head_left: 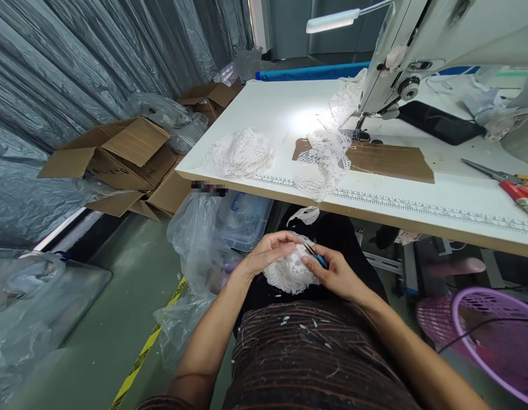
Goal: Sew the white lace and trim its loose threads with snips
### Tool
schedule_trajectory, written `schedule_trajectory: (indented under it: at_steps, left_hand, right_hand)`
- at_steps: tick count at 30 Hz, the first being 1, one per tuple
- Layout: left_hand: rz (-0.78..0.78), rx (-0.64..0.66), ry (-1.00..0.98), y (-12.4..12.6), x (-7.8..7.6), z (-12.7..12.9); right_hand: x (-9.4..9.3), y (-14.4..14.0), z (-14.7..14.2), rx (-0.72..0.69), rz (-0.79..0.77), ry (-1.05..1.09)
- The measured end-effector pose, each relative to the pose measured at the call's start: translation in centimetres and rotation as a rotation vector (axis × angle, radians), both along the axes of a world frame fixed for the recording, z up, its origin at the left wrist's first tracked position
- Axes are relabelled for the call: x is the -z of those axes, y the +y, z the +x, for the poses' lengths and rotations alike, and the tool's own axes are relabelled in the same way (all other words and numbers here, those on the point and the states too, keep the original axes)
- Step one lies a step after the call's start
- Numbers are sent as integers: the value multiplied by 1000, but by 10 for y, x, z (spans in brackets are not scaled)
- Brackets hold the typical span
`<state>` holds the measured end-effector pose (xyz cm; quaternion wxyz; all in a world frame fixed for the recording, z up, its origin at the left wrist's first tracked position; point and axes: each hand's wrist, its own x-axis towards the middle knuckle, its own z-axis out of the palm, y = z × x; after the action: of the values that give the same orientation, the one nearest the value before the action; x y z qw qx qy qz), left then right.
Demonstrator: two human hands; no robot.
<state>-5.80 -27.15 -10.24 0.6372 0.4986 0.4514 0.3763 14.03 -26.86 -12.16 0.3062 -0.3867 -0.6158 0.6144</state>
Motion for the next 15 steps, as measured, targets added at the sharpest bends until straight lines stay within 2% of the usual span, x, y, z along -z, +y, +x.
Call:
schedule_trajectory:
  at_steps: [4, 7, 9, 11, 13, 15]
  left_hand:
    - [87, -11, 164, -4, 21, -13]
    - [98, -34, 221, -9, 26, -18]
    - [74, 11, 165, -14, 18, -17]
    - [62, 76, 80, -18, 3, -14]
    - [83, 77, 31, -22, -14, -8]
    - [147, 1, 78, -25, -27, -2]
  right_hand:
    - [-6, 5, 21, 107, -189, 104]
    - [-9, 15, 30, 235, -177, 194]
    - [-10, 21, 25, 296, -138, 212]
    - [-9, 23, 12, 288, -108, 199]
    - [-9, 21, -6, 217, -85, 188]
    - [-7, 14, -20, 113, -70, 179]
